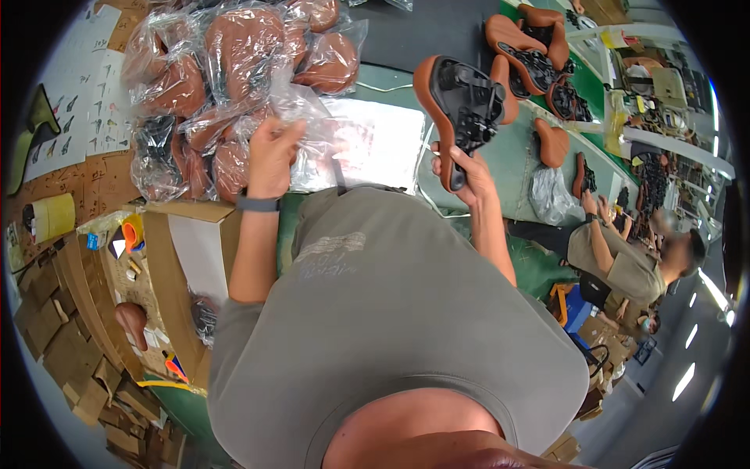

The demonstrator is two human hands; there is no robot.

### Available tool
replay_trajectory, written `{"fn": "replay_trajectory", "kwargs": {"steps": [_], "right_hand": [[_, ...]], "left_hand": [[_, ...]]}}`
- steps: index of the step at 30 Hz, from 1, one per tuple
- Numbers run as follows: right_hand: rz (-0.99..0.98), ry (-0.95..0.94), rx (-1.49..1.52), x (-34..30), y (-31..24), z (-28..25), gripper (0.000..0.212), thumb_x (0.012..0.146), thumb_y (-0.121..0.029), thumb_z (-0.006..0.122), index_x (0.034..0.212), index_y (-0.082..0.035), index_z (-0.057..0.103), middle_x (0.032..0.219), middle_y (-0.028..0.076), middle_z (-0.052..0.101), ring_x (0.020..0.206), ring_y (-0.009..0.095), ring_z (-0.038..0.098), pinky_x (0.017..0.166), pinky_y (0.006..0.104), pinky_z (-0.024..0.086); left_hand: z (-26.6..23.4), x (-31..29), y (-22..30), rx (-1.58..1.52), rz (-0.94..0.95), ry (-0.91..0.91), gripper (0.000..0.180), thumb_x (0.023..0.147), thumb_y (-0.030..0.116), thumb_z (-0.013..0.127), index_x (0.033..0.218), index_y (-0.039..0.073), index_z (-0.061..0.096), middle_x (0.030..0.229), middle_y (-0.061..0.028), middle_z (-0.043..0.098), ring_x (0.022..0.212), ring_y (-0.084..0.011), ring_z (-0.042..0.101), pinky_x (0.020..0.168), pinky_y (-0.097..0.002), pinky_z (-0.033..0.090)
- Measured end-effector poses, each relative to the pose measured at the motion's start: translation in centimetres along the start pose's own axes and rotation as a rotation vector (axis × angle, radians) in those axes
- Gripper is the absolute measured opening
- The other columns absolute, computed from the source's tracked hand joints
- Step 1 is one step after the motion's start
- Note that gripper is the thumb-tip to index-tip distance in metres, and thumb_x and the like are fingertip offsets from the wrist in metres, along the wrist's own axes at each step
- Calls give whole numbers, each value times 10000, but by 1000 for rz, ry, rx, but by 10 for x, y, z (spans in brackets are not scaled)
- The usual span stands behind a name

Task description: Packaging bicycle seats into plastic bags and placing them into a shipping box.

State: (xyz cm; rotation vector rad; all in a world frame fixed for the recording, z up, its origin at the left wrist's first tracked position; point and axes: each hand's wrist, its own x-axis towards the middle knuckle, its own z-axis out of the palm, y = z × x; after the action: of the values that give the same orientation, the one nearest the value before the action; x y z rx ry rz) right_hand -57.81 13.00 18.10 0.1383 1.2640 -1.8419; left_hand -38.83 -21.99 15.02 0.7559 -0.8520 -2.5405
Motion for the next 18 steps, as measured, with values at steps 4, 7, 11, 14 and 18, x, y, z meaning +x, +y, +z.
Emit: {"fn": "replay_trajectory", "kwargs": {"steps": [4,7,11,14,18], "right_hand": [[112,-126,-155,2,-19,43,521,954,-77,820,1407,45,593,1171,173,750,943,248,776,848,399,656],[128,-152,-211,31,-8,60,545,951,-79,841,1395,18,538,1057,137,760,901,251,789,803,398,664],[101,62,-55,58,-10,15,400,983,-90,806,1295,48,597,1021,155,755,840,258,770,753,403,658],[87,-18,609,62,-15,-18,470,1017,-204,807,1333,65,586,1156,148,665,961,241,631,878,376,563],[-107,-298,-38,82,-36,-40,739,909,-194,903,1509,-5,515,1319,142,675,1048,260,685,903,421,579]], "left_hand": [[34,27,-47,834,60,-226,204,921,131,919,1033,5,804,918,2,778,828,-57,680,717,-249,552],[65,36,-72,914,-135,-584,220,1039,167,784,1099,-42,820,1000,-71,824,914,-115,736,832,-319,599],[61,33,-57,35,-339,-357,202,1124,139,640,1185,11,783,1194,-80,812,1132,-194,758,1013,-447,612],[44,63,-29,-455,-263,-124,201,1155,134,564,1169,49,747,1227,-82,787,1187,-234,743,1078,-532,592],[50,110,-49,294,-296,-46,114,1107,164,704,1123,58,745,985,40,731,877,-86,656,820,-264,519]]}}
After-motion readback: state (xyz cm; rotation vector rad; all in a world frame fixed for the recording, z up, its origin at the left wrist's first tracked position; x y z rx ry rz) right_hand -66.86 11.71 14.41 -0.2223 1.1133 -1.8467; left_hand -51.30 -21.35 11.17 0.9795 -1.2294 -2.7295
